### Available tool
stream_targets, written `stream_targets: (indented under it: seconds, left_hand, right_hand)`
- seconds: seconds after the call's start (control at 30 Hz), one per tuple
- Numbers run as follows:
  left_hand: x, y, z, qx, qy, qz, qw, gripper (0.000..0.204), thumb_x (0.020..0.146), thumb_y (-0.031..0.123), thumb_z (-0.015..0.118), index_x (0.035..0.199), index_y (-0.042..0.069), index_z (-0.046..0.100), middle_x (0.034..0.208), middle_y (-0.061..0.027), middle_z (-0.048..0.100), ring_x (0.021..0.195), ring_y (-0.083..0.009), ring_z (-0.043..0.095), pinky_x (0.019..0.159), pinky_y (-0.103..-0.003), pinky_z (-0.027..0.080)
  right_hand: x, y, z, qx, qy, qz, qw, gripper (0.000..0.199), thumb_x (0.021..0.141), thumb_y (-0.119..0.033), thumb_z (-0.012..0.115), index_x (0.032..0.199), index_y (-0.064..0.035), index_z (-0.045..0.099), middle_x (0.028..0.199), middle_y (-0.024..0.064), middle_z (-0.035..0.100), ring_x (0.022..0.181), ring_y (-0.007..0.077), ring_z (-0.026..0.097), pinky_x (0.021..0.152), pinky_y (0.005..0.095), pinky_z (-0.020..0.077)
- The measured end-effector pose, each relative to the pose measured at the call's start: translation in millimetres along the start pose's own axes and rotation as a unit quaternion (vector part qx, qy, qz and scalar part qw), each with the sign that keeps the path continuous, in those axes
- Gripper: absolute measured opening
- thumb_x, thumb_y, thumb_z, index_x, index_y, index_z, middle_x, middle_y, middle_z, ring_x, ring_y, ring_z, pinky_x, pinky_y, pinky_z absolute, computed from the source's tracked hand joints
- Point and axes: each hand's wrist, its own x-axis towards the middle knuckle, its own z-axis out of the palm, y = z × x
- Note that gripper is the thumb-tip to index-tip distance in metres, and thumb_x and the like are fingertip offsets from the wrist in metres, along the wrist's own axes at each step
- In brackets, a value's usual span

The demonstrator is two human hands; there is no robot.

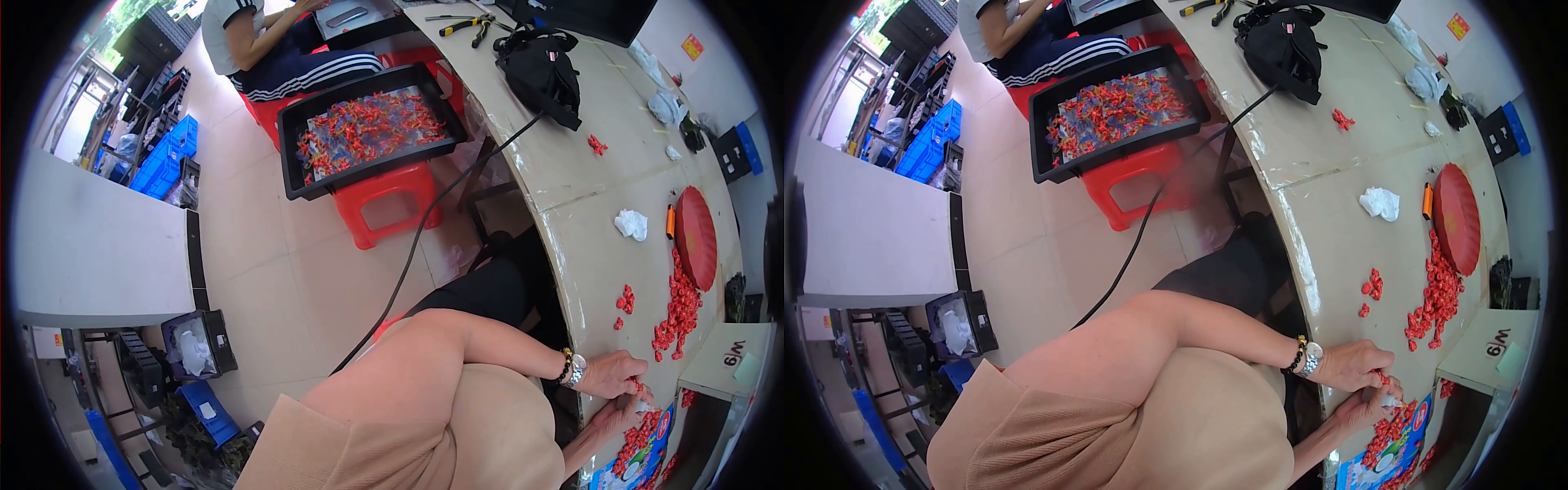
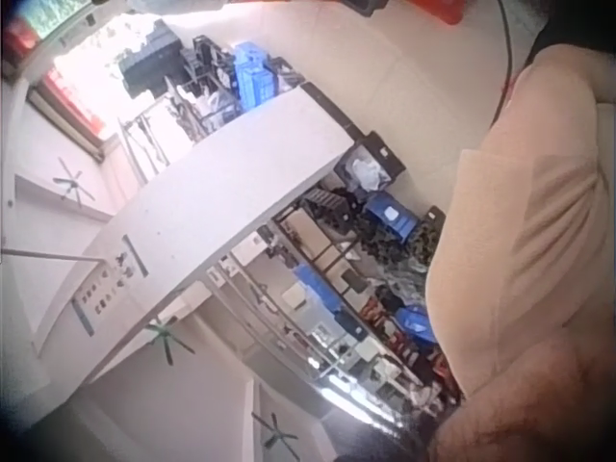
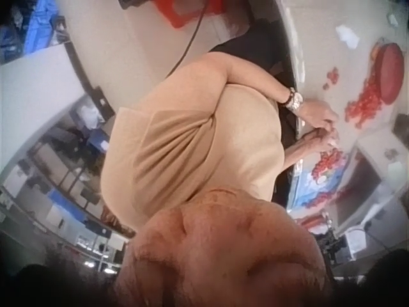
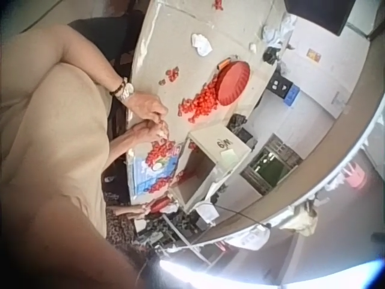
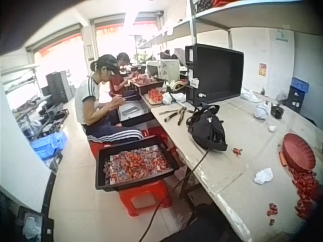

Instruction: The person applies glue from a small white bottle onto small red components.

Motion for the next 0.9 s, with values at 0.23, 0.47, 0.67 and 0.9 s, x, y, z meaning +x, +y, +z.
stream_targets:
  seconds: [0.23,0.47,0.67,0.9]
  left_hand:
    - [-1,-10,5,-0.009,-0.01,0.021,1.0,0.022,0.078,0.013,0.064,0.078,-0.001,0.047,0.07,-0.0189,0.06,0.068,-0.0387,0.059,0.056,-0.041,0.045]
    - [0,-5,2,0.016,-0.012,0.021,1.0,0.021,0.078,0.013,0.064,0.078,-0.001,0.047,0.069,-0.0184,0.059,0.067,-0.0385,0.059,0.056,-0.041,0.046]
    - [-2,-9,5,-0.009,-0.005,0.016,1.0,0.022,0.077,0.014,0.064,0.078,0.0,0.048,0.069,-0.0181,0.059,0.067,-0.0379,0.06,0.056,-0.041,0.046]
    - [-4,-9,6,-0.005,-0.009,0.013,1.0,0.024,0.079,0.014,0.063,0.077,0.0,0.045,0.065,-0.0177,0.054,0.066,-0.0394,0.057,0.054,-0.043,0.042]
  right_hand:
    - [-2,1,2,0.025,-0.014,-0.011,1.0,0.013,0.088,-0.008,0.063,0.092,-0.0052,0.051,0.096,0.0031,0.054,0.094,0.0148,0.055,0.089,0.0302,0.047]
    - [-4,-1,9,0.006,-0.011,-0.015,1.0,0.015,0.088,-0.008,0.063,0.089,-0.0057,0.049,0.093,0.0022,0.052,0.092,0.0137,0.054,0.085,0.0284,0.0468]
    - [-6,-3,16,0.001,0.003,-0.025,1.0,0.016,0.088,-0.007,0.062,0.088,-0.0057,0.046,0.091,0.0021,0.051,0.088,0.0124,0.053,0.083,0.0265,0.0468]
    - [-6,-1,5,-0.029,-0.009,-0.03,0.999,0.013,0.09,-0.011,0.061,0.091,-0.0049,0.049,0.096,0.0031,0.053,0.094,0.0151,0.054,0.09,0.0293,0.0439]
